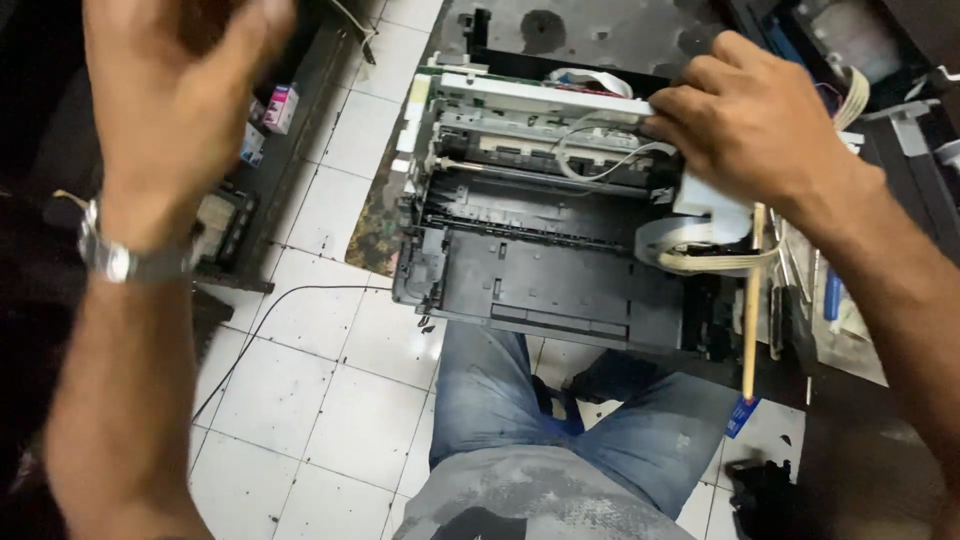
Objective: Disassembling a printer by disconnecting ribbon cables and removing the internal circuit board assembly.
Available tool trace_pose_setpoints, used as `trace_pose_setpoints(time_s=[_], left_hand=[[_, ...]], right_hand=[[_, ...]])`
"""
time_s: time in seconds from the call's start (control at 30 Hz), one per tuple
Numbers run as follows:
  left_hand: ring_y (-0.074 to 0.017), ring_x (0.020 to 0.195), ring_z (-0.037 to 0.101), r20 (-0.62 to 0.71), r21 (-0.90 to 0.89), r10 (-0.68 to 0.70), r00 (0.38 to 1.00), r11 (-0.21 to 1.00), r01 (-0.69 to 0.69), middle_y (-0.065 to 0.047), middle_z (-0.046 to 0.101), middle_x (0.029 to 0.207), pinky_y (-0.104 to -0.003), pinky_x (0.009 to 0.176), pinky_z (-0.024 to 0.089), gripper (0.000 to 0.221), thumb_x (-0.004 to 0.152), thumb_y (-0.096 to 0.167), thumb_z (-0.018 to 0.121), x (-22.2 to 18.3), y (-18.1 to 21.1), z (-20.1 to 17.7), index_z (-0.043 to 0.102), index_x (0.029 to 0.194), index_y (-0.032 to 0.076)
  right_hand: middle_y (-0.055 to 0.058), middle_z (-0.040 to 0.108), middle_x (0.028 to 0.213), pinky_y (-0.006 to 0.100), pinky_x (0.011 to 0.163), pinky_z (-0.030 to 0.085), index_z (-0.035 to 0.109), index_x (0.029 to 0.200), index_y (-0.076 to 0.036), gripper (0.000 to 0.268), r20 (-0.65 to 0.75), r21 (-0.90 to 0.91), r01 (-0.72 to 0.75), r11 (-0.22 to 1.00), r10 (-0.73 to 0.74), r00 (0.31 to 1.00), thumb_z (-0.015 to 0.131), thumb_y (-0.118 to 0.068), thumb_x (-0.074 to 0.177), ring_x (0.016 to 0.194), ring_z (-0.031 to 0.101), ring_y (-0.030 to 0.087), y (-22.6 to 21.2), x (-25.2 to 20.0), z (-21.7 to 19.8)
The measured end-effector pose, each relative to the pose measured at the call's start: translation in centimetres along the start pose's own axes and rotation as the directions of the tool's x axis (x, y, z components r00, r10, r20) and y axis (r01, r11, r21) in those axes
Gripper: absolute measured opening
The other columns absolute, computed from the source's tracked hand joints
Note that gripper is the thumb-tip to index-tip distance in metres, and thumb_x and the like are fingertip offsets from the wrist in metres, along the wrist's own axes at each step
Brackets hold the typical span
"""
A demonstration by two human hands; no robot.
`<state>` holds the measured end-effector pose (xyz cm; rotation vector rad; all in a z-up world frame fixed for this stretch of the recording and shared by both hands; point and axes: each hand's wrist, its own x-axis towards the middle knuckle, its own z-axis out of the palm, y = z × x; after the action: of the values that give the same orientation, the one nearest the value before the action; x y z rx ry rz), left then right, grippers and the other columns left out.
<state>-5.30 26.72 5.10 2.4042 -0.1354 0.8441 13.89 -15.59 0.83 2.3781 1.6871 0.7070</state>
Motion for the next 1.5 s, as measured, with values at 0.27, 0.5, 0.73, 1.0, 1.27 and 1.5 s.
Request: trace_pose_setpoints(time_s=[0.27, 0.5, 0.73, 1.0, 1.27, 1.5], left_hand=[[-0.0121, 0.091, 0.061, 0.061, -0.303, -0.328, 0.943, 0.894, 0.33, -0.006, 0.069, 0.107, -0.025, 0.077, 0.054, 0.021, 0.109, 0.013, 0.067, -6.2, -0.2, 2.8, 0.068, 0.127, 0.003], [-0.0175, 0.109, 0.069, 0.36, -0.197, -0.425, 0.831, 0.836, 0.512, -0.009, 0.07, 0.123, -0.029, 0.095, 0.06, 0.042, 0.096, 0.021, 0.07, -4.8, -1.1, 7.2, 0.06, 0.135, 0.007], [-0.0193, 0.128, 0.06, 0.462, -0.373, -0.413, 0.785, 0.712, 0.595, -0.012, 0.062, 0.137, -0.027, 0.092, 0.06, 0.059, 0.082, -0.002, 0.064, -4.2, -2.1, 9.9, 0.055, 0.139, 0.008], [-0.0131, 0.102, 0.069, 0.419, -0.438, -0.422, 0.804, 0.682, 0.586, -0.006, 0.068, 0.117, -0.023, 0.075, 0.064, 0.046, 0.084, -0.006, 0.064, -5.2, -3.9, 11.1, 0.065, 0.129, 0.007], [-0.0099, 0.101, 0.063, 0.397, -0.386, -0.362, 0.844, 0.768, 0.511, -0.003, 0.069, 0.118, -0.024, 0.087, 0.059, 0.031, 0.097, 0.013, 0.068, -6.1, -3.7, 10.3, 0.067, 0.128, 0.011], [-0.0126, 0.108, 0.062, 0.348, -0.43, -0.314, 0.883, 0.784, 0.448, -0.006, 0.07, 0.124, -0.026, 0.093, 0.057, 0.031, 0.098, 0.012, 0.068, -6.8, -4.6, 11.0, 0.066, 0.129, 0.007]], right_hand=[[-0.007, 0.074, 0.104, 0.027, 0.073, 0.057, 0.079, 0.126, -0.023, 0.029, 0.132, -0.148, -0.046, 0.988, 0.065, 0.989, 0.064, -0.045, 0.115, 0.096, 0.058, 0.016, 0.8, 0.1, 0.4], [-0.005, 0.074, 0.102, 0.028, 0.069, 0.057, 0.079, 0.126, -0.022, 0.028, 0.14, -0.16, -0.064, 0.985, 0.087, 0.986, 0.065, -0.044, 0.116, 0.094, 0.057, 0.016, 0.5, 0.8, 0.0], [0.003, 0.074, 0.103, 0.033, 0.069, 0.055, 0.08, 0.121, -0.014, 0.026, 0.064, -0.017, -0.035, 0.999, 0.036, 0.997, 0.068, -0.036, 0.113, 0.094, 0.057, 0.021, -0.2, 1.7, 0.2], [0.002, 0.071, 0.097, 0.034, 0.065, 0.053, 0.079, 0.116, -0.014, 0.026, 0.053, -0.042, -0.015, 0.999, 0.017, 0.998, 0.069, -0.038, 0.113, 0.09, 0.056, 0.021, -0.4, 2.0, 0.7], [-0.004, 0.067, 0.088, 0.028, 0.062, 0.054, 0.078, 0.111, -0.02, 0.023, 0.073, -0.166, 0.026, 0.986, -0.014, 0.997, 0.072, -0.041, 0.111, 0.085, 0.054, 0.015, -0.5, 1.7, 1.7], [-0.005, 0.066, 0.089, 0.029, 0.062, 0.051, 0.077, 0.108, -0.02, 0.023, 0.065, -0.149, 0.007, 0.989, 0.003, 0.998, 0.072, -0.042, 0.112, 0.088, 0.054, 0.017, -0.4, 1.5, 2.1]])
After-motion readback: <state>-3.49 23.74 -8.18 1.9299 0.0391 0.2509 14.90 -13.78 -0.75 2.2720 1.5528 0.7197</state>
